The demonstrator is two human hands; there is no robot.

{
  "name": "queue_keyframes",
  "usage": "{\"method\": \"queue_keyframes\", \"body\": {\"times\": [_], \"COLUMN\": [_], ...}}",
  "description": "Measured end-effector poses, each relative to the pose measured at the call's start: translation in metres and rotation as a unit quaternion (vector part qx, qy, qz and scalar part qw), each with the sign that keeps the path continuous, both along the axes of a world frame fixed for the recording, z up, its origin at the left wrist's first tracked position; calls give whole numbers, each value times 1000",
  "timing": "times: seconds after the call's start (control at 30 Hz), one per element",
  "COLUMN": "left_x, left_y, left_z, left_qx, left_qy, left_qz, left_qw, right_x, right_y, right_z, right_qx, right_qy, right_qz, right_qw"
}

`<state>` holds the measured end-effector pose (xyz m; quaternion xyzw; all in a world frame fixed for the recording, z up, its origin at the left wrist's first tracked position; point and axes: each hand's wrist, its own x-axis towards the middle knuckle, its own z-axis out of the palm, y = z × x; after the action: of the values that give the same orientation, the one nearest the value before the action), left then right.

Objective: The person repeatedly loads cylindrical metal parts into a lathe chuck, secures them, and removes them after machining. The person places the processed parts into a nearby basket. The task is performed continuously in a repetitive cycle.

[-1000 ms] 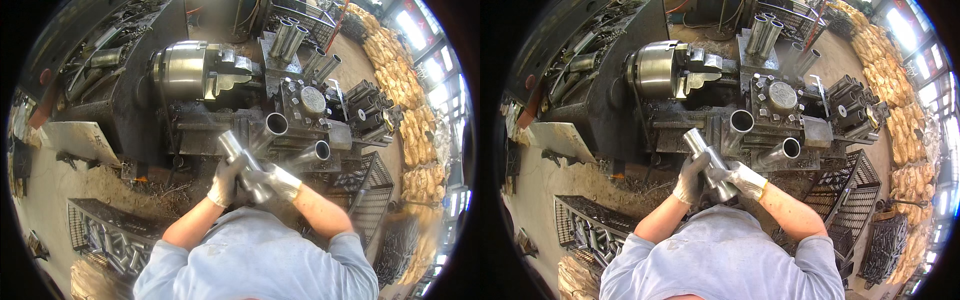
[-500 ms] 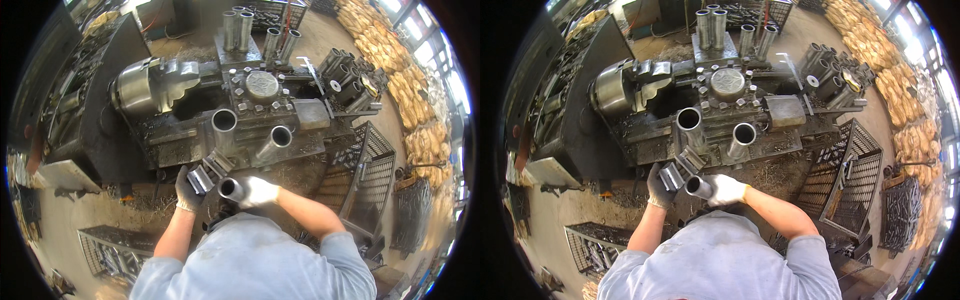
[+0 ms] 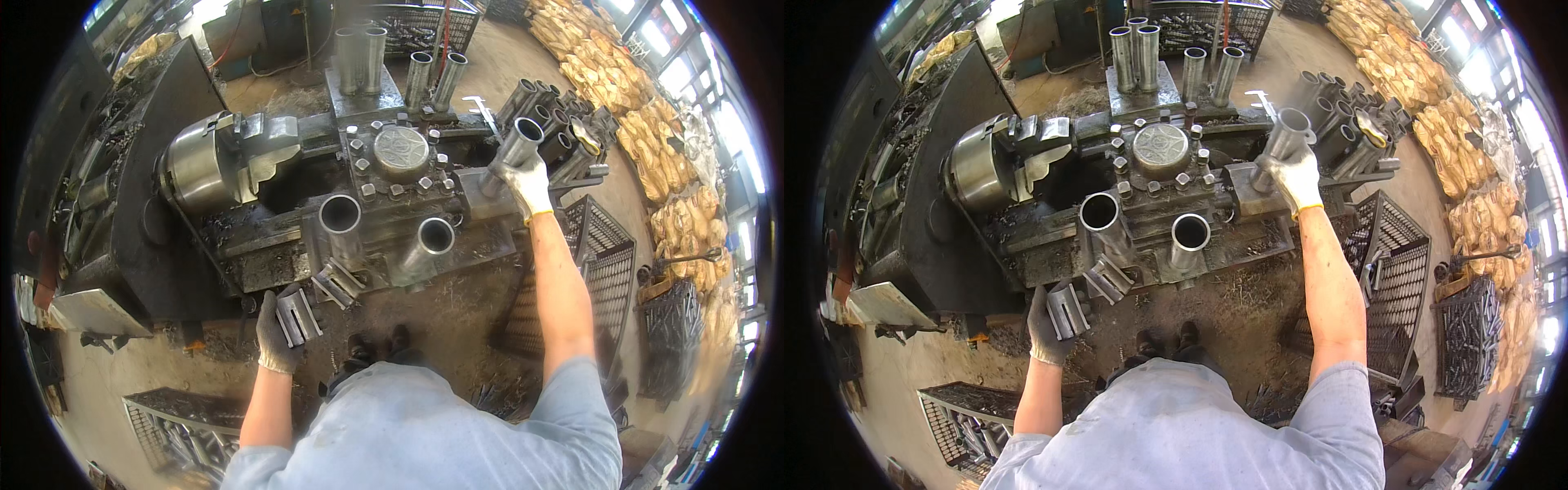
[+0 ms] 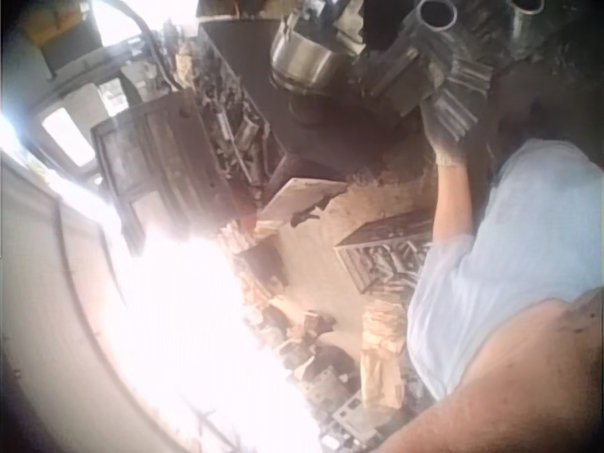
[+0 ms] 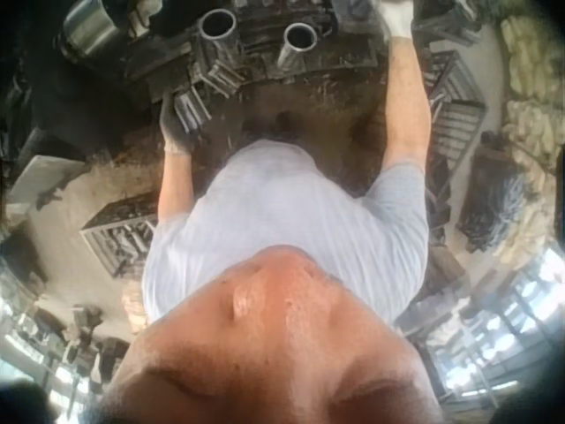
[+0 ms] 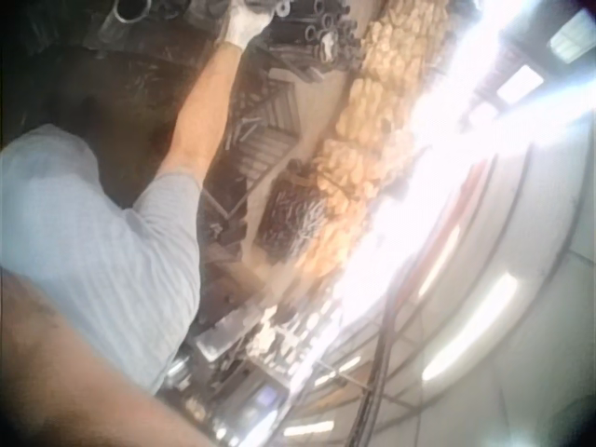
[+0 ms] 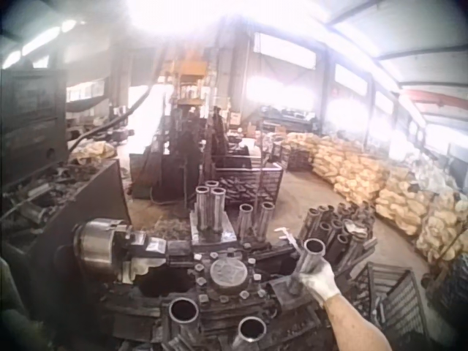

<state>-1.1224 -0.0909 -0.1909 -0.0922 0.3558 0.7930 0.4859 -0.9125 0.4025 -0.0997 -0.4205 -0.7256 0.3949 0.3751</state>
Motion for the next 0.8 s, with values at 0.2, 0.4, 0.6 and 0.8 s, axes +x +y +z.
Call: {"method": "queue_keyframes", "body": {"times": [0.2,0.4,0.6,0.8], "left_x": [0,-12,-30,-30], "left_y": [-22,-24,-14,-16], "left_z": [7,6,-4,-13], "left_qx": [12,141,96,29], "left_qy": [-19,-78,-84,-30], "left_qz": [36,35,-1,-38], "left_qw": [999,986,992,998], "right_x": [21,-50,-112,-67], "right_y": [-104,-300,-305,-338], "right_z": [89,77,30,-17], "right_qx": [172,238,288,186], "right_qy": [-410,-170,-110,-125], "right_qz": [-53,298,325,582], "right_qw": [894,909,894,782]}}
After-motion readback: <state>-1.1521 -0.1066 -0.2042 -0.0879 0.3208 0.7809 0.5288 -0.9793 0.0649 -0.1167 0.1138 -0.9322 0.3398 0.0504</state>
